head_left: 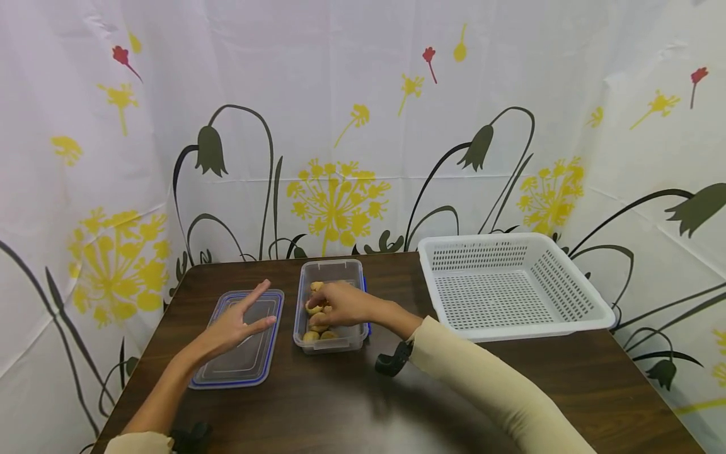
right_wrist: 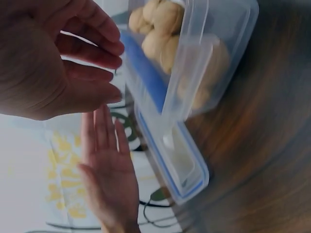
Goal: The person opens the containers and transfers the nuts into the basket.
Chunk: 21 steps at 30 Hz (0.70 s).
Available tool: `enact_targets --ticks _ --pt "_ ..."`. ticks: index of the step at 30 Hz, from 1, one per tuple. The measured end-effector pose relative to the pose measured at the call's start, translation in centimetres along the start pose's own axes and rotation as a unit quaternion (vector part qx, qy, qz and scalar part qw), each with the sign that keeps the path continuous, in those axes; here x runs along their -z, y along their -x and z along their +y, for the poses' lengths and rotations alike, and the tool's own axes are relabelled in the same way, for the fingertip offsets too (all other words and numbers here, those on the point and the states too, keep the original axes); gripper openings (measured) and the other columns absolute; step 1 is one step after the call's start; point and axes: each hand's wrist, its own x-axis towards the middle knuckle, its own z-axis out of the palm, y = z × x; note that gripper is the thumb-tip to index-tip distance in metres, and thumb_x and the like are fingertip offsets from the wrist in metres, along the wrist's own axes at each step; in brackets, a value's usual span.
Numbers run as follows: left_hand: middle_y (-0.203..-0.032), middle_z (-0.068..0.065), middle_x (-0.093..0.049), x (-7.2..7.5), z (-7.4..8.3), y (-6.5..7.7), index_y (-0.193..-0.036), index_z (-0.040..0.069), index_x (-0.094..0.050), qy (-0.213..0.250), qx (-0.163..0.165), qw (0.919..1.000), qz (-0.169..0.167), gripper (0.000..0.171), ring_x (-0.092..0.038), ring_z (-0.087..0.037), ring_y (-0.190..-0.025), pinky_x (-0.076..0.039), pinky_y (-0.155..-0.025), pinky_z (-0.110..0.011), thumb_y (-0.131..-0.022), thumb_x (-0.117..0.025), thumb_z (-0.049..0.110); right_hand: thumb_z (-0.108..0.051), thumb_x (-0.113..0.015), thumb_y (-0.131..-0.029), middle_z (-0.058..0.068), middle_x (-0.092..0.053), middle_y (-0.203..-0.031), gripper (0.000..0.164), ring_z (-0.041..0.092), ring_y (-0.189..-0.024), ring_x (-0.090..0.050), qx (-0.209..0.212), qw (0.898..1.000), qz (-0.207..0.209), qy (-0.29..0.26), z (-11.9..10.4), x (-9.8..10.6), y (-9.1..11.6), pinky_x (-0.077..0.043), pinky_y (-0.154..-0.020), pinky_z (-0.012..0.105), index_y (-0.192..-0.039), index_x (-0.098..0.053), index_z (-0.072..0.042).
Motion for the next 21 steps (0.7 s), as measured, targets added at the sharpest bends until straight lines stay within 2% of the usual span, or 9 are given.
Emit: enact_targets --ticks 4,9,17,21 --pt "-0.174 -0.028 -0.012 -1.0 0.6 -0.6 -0.169 0.004 -0.02 -0.033 -0.016 0.9993 -0.011 0.096 -0.016 -0.059 -0.155 -0.022 -0.115 -0.082 -0.098 -0.073 0.04 -0.006 -0.078 -0.094 0.012 -0.077 -0.121 0.03 0.025 -0.113 -0.073 0.017 0.999 -0.023 0.024 1.3 0.3 0.1 -0.056 -0.098 0.027 -0.124 -0.076 0.002" --pt "-0.173 -0.03 -0.01 -2.0 1.3 -1.5 -0.167 -0.004 -0.02 -0.051 -0.042 0.9975 -0.025 0.107 -0.011 -0.057 -0.157 -0.019 -0.119 -0.078 -0.091 -0.082 0.041 -0.007 -0.087 -0.088 0.012 -0.079 -0.112 0.029 0.022 -0.101 -0.074 0.029 0.997 -0.058 0.05 2.6 0.2 0.0 -0.056 -0.087 0.021 -0.115 -0.079 0.0" --pt "-0.172 -0.034 -0.006 -3.4 1.9 -2.8 -0.164 -0.012 -0.017 -0.052 -0.064 0.9957 -0.042 0.121 -0.003 -0.058 -0.157 -0.013 -0.12 -0.077 -0.084 -0.089 0.043 -0.008 -0.09 -0.085 0.009 -0.08 -0.113 0.032 0.018 -0.102 -0.076 0.014 0.994 -0.1 0.043 3.7 -0.2 -0.2 -0.057 -0.086 0.017 -0.115 -0.08 -0.002" --pt "-0.172 -0.035 -0.005 -3.9 2.0 -3.3 -0.163 -0.014 -0.016 -0.067 -0.057 0.9949 -0.051 0.123 -0.001 -0.057 -0.158 -0.012 -0.121 -0.076 -0.083 -0.089 0.045 -0.008 -0.09 -0.085 0.01 -0.08 -0.113 0.033 0.019 -0.102 -0.077 0.021 0.991 -0.12 0.049 4.3 -0.5 -0.3 -0.056 -0.086 0.016 -0.116 -0.08 -0.002"
